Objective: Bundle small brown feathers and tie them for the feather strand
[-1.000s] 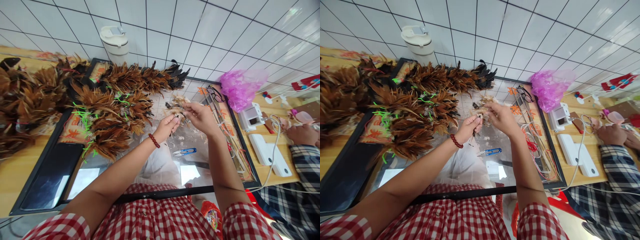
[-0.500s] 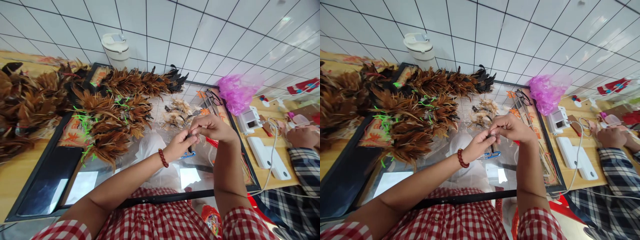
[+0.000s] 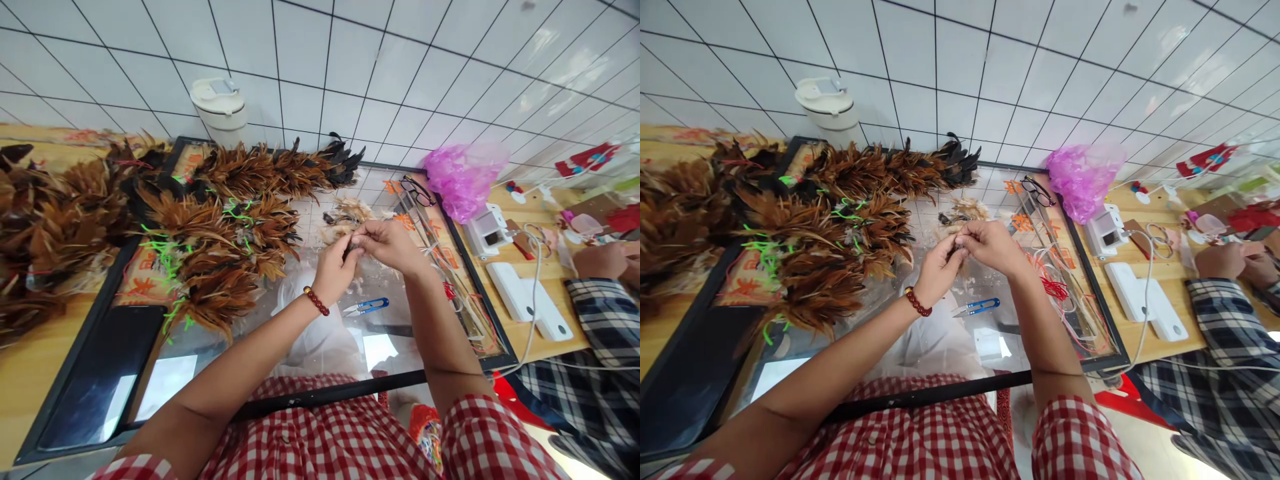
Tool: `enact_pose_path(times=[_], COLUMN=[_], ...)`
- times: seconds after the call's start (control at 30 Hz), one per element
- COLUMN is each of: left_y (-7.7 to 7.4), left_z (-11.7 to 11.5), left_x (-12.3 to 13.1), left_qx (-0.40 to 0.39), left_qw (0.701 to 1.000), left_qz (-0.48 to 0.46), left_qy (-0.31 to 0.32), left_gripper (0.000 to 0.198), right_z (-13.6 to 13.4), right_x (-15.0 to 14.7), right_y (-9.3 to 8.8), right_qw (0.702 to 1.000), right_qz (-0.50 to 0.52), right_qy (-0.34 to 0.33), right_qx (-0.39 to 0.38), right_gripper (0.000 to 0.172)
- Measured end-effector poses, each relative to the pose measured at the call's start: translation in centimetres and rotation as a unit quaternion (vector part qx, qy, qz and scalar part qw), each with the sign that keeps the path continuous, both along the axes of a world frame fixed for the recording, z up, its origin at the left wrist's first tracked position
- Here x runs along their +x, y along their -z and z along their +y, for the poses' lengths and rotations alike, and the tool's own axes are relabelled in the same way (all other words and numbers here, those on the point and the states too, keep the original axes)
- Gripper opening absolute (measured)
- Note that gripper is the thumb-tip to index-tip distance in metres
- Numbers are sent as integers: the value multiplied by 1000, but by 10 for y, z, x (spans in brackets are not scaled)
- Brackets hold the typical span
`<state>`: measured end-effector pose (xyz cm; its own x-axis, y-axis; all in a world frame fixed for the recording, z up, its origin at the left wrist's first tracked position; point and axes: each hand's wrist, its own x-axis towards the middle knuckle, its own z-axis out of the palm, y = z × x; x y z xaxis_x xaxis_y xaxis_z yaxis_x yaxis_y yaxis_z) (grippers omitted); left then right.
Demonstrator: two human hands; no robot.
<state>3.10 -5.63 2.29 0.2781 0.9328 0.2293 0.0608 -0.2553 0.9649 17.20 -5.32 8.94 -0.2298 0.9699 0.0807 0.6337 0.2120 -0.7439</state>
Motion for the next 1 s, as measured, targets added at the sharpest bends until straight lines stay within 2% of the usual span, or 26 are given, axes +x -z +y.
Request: enact_pose_path(times=[0.07,0.2,0.27,0.33,0.43,0.53,0.63,0.73,0.83,1.0], left_y=[0,1,2,3,7,10,11,10,10,9], left_z=[3,7,7,6,5,4,3,2,2,2], left_x=[-2,-3,-2,0,4,7,9,9,9,8], left_qx=[-9,-54,-65,-83,-160,-233,-257,-257,-264,-272], left_qw=[1000,998,998,995,975,945,933,933,932,932], left_qz=[21,6,-16,-55,-152,-231,-253,-252,-247,-239], left_qy=[5,10,7,-2,0,16,13,8,6,3], left_gripper=[16,25,25,24,26,28,31,32,32,34], right_z=[-1,-3,-5,-10,-26,-49,-69,-81,-89,-94], right_x=[-5,-15,-12,4,45,86,105,106,100,96], right_y=[1,1,-4,-15,-32,-35,-18,8,26,45], right_qw=[1000,1000,998,994,981,965,957,950,941,934], right_qz=[14,-5,-11,-21,-107,-201,-250,-275,-282,-293], right_qy=[-2,12,11,12,70,128,146,148,186,203], right_qx=[-6,29,61,106,147,107,26,-16,-26,-9], right_gripper=[15,14,14,12,14,14,16,20,20,15])
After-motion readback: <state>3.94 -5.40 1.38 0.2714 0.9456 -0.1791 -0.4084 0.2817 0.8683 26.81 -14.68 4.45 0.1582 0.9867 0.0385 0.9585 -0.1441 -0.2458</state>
